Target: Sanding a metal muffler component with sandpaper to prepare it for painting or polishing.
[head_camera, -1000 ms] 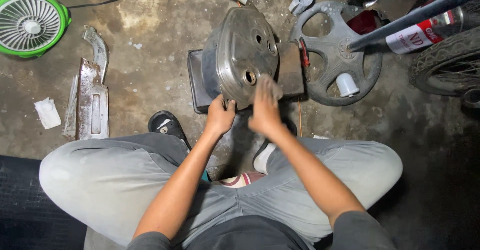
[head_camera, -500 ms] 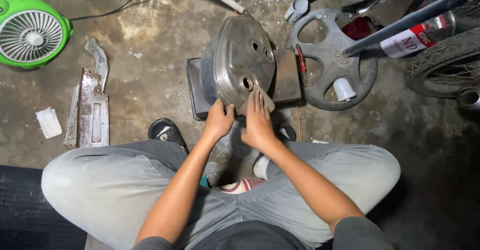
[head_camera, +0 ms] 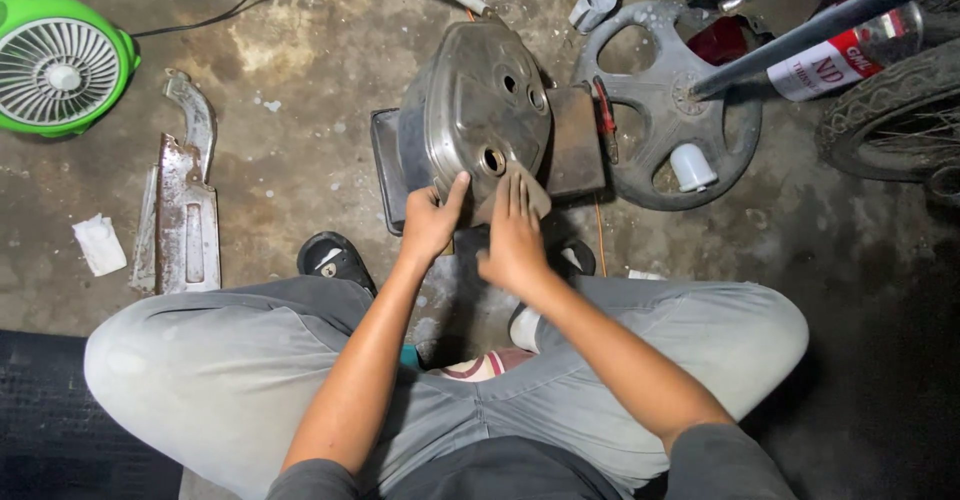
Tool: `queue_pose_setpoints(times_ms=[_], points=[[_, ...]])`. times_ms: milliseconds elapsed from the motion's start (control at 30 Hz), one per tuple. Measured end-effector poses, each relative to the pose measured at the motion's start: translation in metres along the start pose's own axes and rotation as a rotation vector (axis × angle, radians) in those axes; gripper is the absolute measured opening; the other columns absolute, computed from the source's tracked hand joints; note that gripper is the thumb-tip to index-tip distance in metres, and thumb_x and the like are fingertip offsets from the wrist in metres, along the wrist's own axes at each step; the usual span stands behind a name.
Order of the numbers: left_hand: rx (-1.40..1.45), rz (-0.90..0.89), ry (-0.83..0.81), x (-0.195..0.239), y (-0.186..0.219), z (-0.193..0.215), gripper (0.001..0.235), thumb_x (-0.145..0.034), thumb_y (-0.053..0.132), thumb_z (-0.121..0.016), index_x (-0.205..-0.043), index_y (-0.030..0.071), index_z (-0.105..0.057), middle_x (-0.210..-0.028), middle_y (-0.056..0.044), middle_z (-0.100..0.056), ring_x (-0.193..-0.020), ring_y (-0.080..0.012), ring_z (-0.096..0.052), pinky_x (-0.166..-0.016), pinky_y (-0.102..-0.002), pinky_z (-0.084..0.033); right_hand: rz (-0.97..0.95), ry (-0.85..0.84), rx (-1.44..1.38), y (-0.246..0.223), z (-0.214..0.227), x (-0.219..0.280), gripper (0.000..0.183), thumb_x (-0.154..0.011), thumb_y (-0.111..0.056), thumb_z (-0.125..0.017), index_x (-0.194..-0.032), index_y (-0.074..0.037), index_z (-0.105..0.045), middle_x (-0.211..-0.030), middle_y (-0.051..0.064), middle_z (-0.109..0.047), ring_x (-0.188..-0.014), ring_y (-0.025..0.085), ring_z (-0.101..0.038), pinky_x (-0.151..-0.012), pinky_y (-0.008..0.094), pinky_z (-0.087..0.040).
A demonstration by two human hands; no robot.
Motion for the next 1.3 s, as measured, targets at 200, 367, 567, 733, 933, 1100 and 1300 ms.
queue_pose_setpoints(times_ms=[200, 367, 567, 733, 933, 1100, 1300], points=[[0.005, 0.002, 0.001, -0.008, -0.014, -0.003, 0.053, -0.096, 0.043, -0.071, -0.057, 0.006, -0.064, -0.049, -0.009, -0.056, -0.054, -0.0143, -0.051, -0.053, -0.031, -0.043, -0.038, 0.032, 0.063, 0.027, -0.006, -0.029, 0.123, -0.068, -0.018, -0.086, -0.159, 0.011, -0.007, -0.165, 0.036, -0.012, -0.154, 0.048, -0.015, -0.123, 0.062, -0.018], [0.012, -0.01, -0.005, -0.01, -0.018, -0.003, 0.052, -0.098, 0.041, -0.07, -0.058, 0.008, -0.065, -0.049, -0.007, -0.057, -0.054, -0.0137, -0.052, -0.055, -0.03, -0.043, -0.011, -0.002, 0.049, 0.006, 0.006, -0.007, 0.123, -0.071, -0.021, -0.088, -0.159, 0.011, -0.009, -0.165, 0.035, -0.013, -0.154, 0.048, -0.016, -0.123, 0.06, -0.018], [0.006, -0.028, -0.012, -0.01, -0.017, -0.004, 0.052, -0.098, 0.042, -0.069, -0.058, 0.009, -0.065, -0.05, -0.007, -0.058, -0.056, -0.0135, -0.053, -0.056, -0.03, -0.044, 0.041, 0.061, 0.078, -0.003, 0.013, 0.005, 0.121, -0.069, -0.027, -0.089, -0.158, 0.011, -0.017, -0.162, 0.036, -0.023, -0.152, 0.048, -0.024, -0.122, 0.059, -0.022], [-0.016, -0.022, -0.018, -0.012, -0.027, -0.004, 0.053, -0.099, 0.045, -0.067, -0.063, 0.007, -0.071, -0.057, -0.011, -0.067, -0.057, -0.0179, -0.062, -0.06, -0.031, -0.048, 0.003, 0.083, 0.037, 0.019, 0.014, -0.018, 0.11, -0.074, -0.018, -0.085, -0.158, 0.01, -0.02, -0.164, 0.035, -0.022, -0.154, 0.046, -0.02, -0.123, 0.059, -0.017], [-0.038, -0.021, -0.027, -0.007, -0.015, -0.004, 0.052, -0.1, 0.044, -0.067, -0.062, 0.008, -0.069, -0.056, -0.01, -0.064, -0.06, -0.0161, -0.058, -0.06, -0.032, -0.046, 0.087, 0.077, 0.052, 0.006, 0.017, -0.008, 0.108, -0.073, -0.025, -0.087, -0.156, 0.009, -0.027, -0.161, 0.034, -0.029, -0.151, 0.046, -0.028, -0.123, 0.057, -0.023], [-0.047, -0.014, -0.035, -0.007, -0.016, -0.004, 0.054, -0.1, 0.046, -0.066, -0.064, 0.007, -0.071, -0.059, -0.012, -0.068, -0.062, -0.0178, -0.064, -0.063, -0.032, -0.048, 0.074, 0.152, 0.125, -0.003, 0.024, -0.002, 0.105, -0.07, -0.017, -0.088, -0.153, 0.014, -0.03, -0.156, 0.038, -0.034, -0.149, 0.048, -0.031, -0.122, 0.056, -0.023], [-0.054, -0.021, -0.042, -0.011, -0.019, -0.005, 0.053, -0.1, 0.046, -0.066, -0.065, 0.006, -0.072, -0.06, -0.013, -0.07, -0.062, -0.0199, -0.067, -0.064, -0.033, -0.05, 0.094, 0.252, 0.182, 0.039, -0.007, -0.039, 0.098, -0.072, -0.009, -0.082, -0.152, 0.014, -0.031, -0.155, 0.037, -0.037, -0.147, 0.048, -0.035, -0.121, 0.056, -0.027]])
Point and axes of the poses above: each hand's wrist, its own x-axis away from the middle knuckle, its own z-axis out of the back of the hand, y = z × x, the point moved 6 cm from there along -x, towards the middle knuckle
